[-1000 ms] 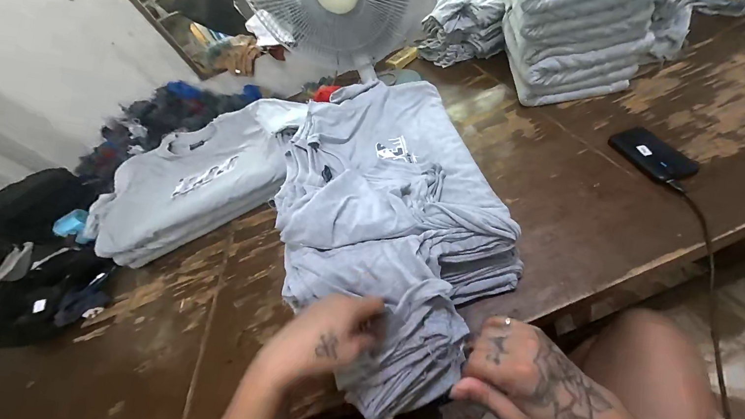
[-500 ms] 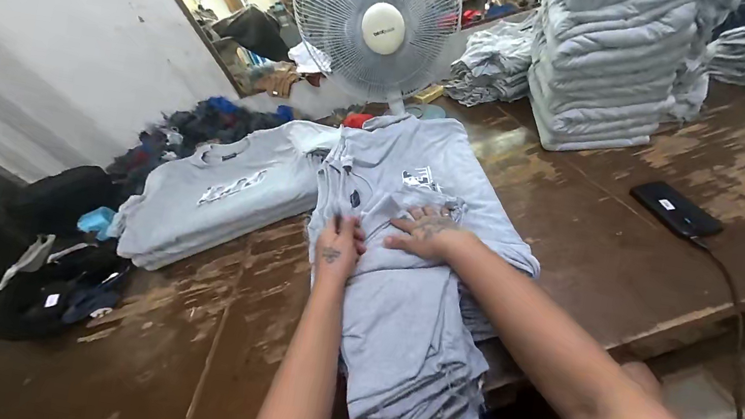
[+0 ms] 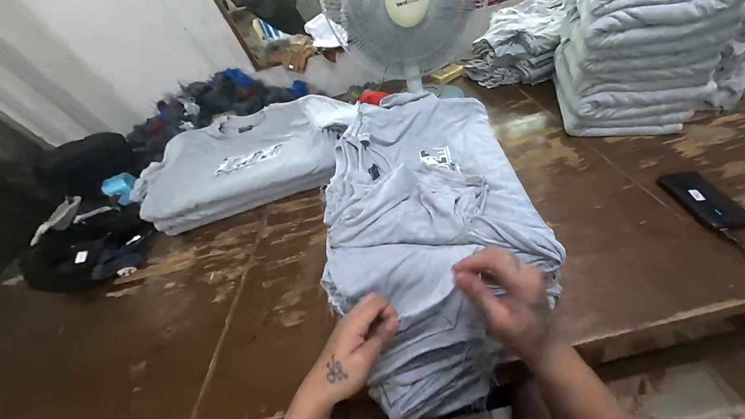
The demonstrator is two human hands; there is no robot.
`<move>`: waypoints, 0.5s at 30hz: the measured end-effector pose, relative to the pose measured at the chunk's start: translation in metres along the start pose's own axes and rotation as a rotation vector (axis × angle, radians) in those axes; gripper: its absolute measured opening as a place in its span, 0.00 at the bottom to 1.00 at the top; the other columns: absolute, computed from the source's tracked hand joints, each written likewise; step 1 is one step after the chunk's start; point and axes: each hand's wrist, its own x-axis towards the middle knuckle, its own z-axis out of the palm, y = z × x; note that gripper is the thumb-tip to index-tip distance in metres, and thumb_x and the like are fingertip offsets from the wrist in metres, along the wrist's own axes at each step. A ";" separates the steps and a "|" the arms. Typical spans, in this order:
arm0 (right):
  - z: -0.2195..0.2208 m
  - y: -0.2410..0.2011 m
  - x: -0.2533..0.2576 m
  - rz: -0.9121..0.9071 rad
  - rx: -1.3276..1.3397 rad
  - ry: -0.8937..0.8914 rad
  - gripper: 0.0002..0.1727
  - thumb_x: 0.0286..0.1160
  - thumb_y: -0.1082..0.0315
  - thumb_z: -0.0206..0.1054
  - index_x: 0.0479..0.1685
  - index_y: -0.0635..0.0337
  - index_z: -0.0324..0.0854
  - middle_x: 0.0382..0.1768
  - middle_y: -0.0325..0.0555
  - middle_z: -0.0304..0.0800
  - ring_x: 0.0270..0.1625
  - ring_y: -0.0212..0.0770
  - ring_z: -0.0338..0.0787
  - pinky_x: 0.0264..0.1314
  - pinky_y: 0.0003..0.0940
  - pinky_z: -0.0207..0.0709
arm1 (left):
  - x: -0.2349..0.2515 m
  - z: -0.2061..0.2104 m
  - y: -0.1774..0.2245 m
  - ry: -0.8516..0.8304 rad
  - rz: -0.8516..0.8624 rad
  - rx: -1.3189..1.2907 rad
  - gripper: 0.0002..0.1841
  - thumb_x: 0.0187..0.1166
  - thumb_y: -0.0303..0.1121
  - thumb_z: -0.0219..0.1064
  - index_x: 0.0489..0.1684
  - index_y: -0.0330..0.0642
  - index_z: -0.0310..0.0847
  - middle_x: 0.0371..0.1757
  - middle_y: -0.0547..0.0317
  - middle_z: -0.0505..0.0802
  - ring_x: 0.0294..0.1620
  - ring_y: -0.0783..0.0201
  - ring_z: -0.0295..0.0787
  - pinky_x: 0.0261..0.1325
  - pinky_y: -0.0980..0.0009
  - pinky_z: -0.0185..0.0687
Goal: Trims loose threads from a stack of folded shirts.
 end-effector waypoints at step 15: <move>-0.022 0.035 -0.052 -0.317 -0.277 -0.467 0.11 0.76 0.71 0.61 0.44 0.65 0.89 0.43 0.59 0.92 0.44 0.56 0.94 0.43 0.48 0.89 | 0.004 -0.004 -0.013 -0.241 -0.483 -0.159 0.09 0.86 0.32 0.57 0.34 0.43 0.79 0.24 0.75 0.77 0.26 0.82 0.73 0.35 0.80 0.73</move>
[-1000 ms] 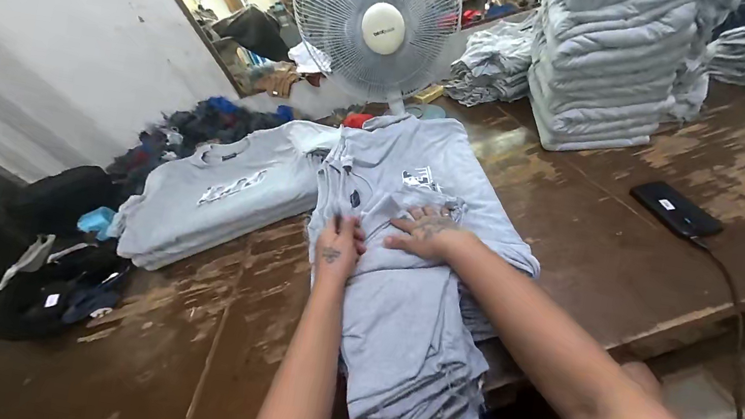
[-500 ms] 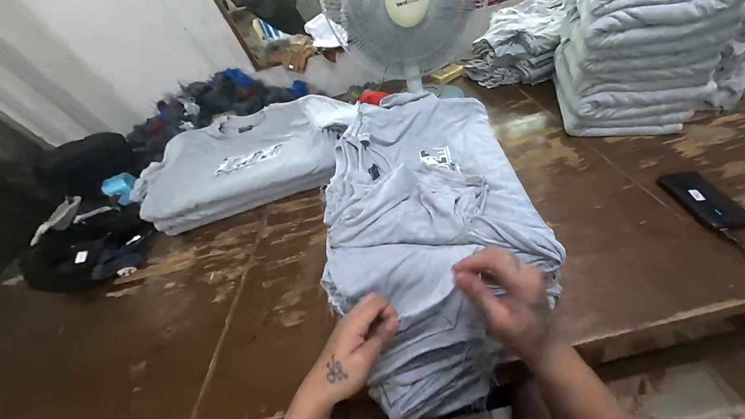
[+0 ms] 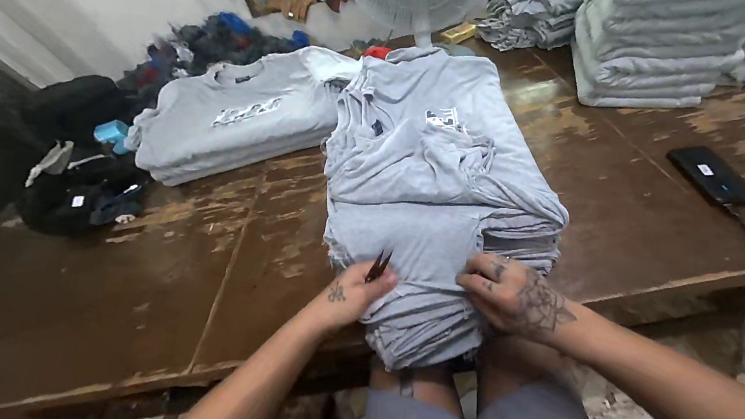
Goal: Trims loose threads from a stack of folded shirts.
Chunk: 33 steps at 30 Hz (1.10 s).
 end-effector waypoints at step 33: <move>0.017 -0.049 0.024 0.211 0.258 0.270 0.13 0.79 0.59 0.66 0.42 0.61 0.89 0.40 0.53 0.93 0.47 0.47 0.93 0.56 0.38 0.86 | -0.030 0.040 -0.031 0.357 0.432 -0.220 0.08 0.83 0.32 0.61 0.40 0.40 0.84 0.30 0.80 0.85 0.29 0.89 0.77 0.34 0.88 0.74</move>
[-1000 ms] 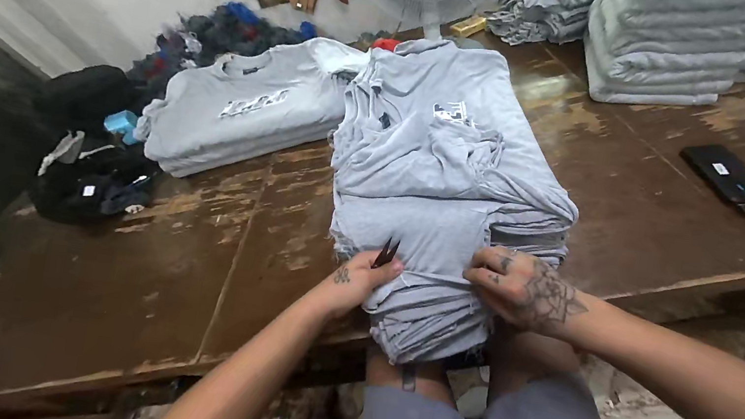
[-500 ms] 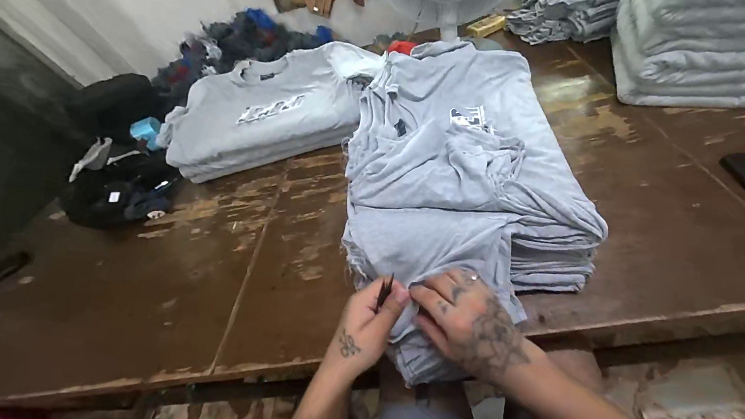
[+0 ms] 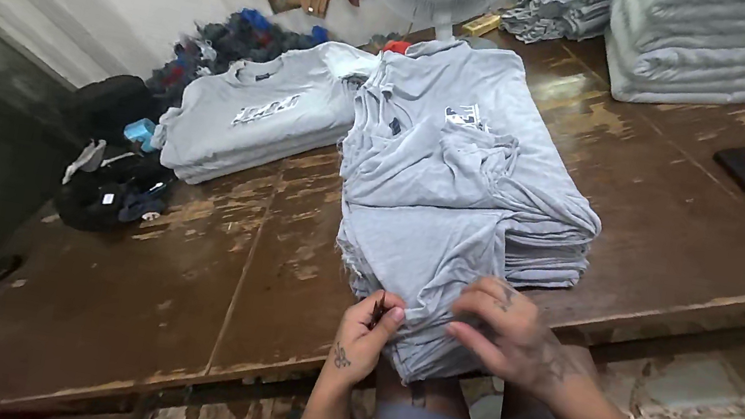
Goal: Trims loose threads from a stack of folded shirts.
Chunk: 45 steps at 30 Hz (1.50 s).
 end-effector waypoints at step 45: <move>-0.020 -0.011 -0.040 0.058 0.147 0.002 0.13 0.87 0.61 0.58 0.39 0.57 0.83 0.41 0.50 0.84 0.49 0.40 0.85 0.57 0.27 0.78 | -0.014 0.008 0.075 -0.074 0.272 0.941 0.20 0.82 0.41 0.57 0.60 0.37 0.85 0.41 0.51 0.92 0.38 0.57 0.90 0.36 0.61 0.86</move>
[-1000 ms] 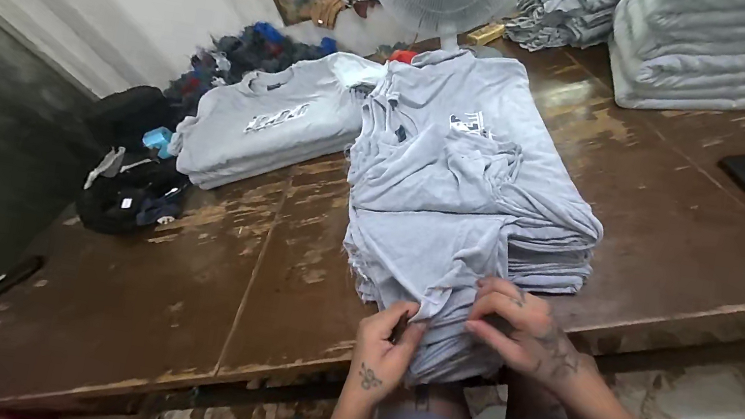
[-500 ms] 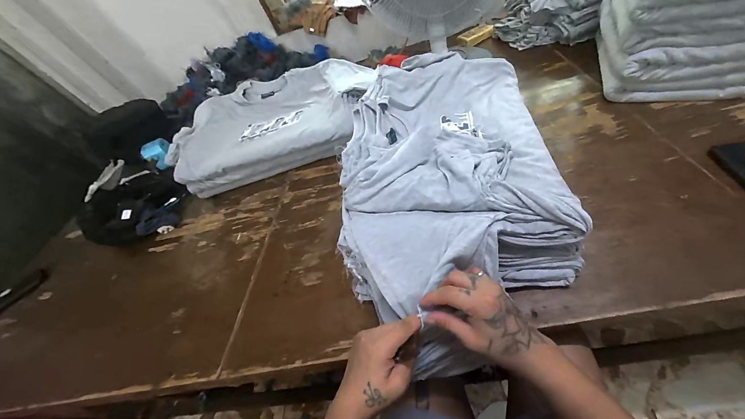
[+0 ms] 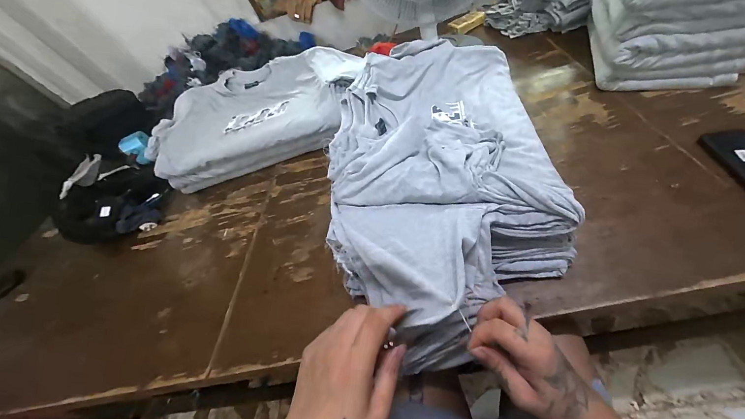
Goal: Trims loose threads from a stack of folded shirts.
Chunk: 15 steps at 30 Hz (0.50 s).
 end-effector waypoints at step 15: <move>-0.004 -0.006 -0.004 -0.122 -0.039 0.086 0.15 0.90 0.56 0.57 0.38 0.55 0.82 0.35 0.43 0.84 0.47 0.37 0.85 0.64 0.30 0.75 | 0.022 0.016 -0.004 -0.047 0.105 0.038 0.16 0.79 0.34 0.61 0.56 0.46 0.94 0.40 0.56 0.96 0.35 0.56 0.95 0.32 0.58 0.88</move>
